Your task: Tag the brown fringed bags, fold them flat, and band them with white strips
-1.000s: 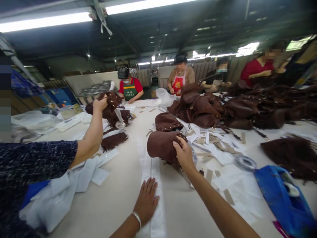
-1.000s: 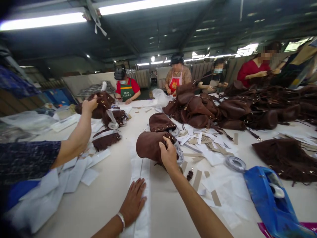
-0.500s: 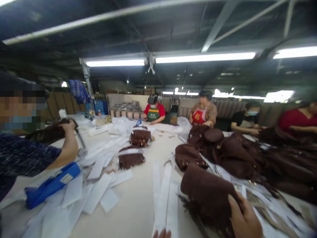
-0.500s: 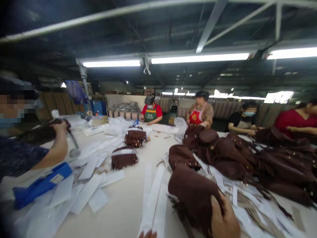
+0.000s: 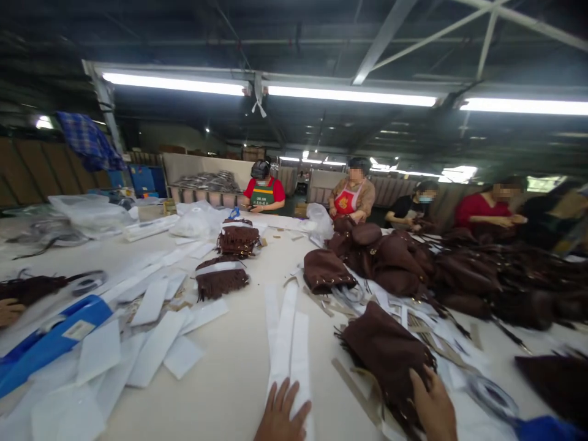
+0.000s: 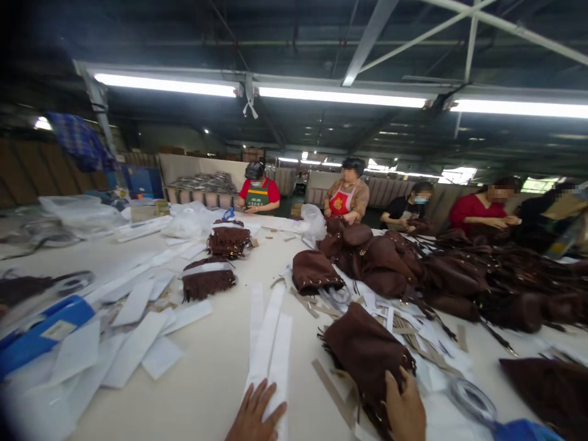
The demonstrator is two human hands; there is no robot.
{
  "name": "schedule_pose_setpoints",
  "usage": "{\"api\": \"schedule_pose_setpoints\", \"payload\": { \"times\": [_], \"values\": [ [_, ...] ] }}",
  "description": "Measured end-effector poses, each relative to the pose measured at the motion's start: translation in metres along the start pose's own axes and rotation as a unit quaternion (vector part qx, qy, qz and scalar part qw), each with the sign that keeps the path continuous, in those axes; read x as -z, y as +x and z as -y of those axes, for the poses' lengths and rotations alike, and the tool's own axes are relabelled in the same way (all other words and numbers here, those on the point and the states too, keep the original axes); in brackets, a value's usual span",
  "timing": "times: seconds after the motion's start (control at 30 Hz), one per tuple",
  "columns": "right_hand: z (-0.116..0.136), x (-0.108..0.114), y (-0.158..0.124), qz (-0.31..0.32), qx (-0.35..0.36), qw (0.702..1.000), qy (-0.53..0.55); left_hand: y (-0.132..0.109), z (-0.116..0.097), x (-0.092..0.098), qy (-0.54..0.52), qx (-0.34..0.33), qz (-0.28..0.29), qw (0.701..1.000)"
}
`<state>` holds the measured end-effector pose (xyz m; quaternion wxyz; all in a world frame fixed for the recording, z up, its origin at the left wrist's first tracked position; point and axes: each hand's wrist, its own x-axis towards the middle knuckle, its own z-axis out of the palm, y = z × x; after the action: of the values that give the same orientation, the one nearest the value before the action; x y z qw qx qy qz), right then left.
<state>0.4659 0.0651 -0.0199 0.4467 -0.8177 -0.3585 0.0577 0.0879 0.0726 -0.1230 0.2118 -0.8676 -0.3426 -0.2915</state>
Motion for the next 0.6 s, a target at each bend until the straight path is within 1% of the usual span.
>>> {"api": "schedule_pose_setpoints", "payload": {
  "times": [0.1, 0.17, 0.3, 0.47, 0.6],
  "values": [
    [0.004, 0.005, -0.004, 0.011, -0.004, 1.000, 0.002, 0.005, 0.003, 0.015, -0.006, 0.014, 0.041, 0.999],
    [0.002, 0.004, -0.005, 0.014, 0.001, 1.000, 0.012, 0.007, 0.003, 0.020, -0.011, 0.004, 0.047, 0.999],
    [-0.006, -0.002, -0.005, 0.014, 0.003, 0.999, 0.029, 0.008, 0.004, 0.023, -0.015, -0.007, 0.058, 0.998],
    [-0.007, -0.003, -0.003, 0.009, -0.007, 0.998, 0.057, 0.019, 0.011, 0.027, -0.022, 0.022, 0.103, 0.994],
    [-0.004, -0.001, -0.004, 0.015, -0.025, 0.997, 0.075, 0.028, 0.020, 0.022, -0.047, 0.035, 0.133, 0.989]
  ]
}}
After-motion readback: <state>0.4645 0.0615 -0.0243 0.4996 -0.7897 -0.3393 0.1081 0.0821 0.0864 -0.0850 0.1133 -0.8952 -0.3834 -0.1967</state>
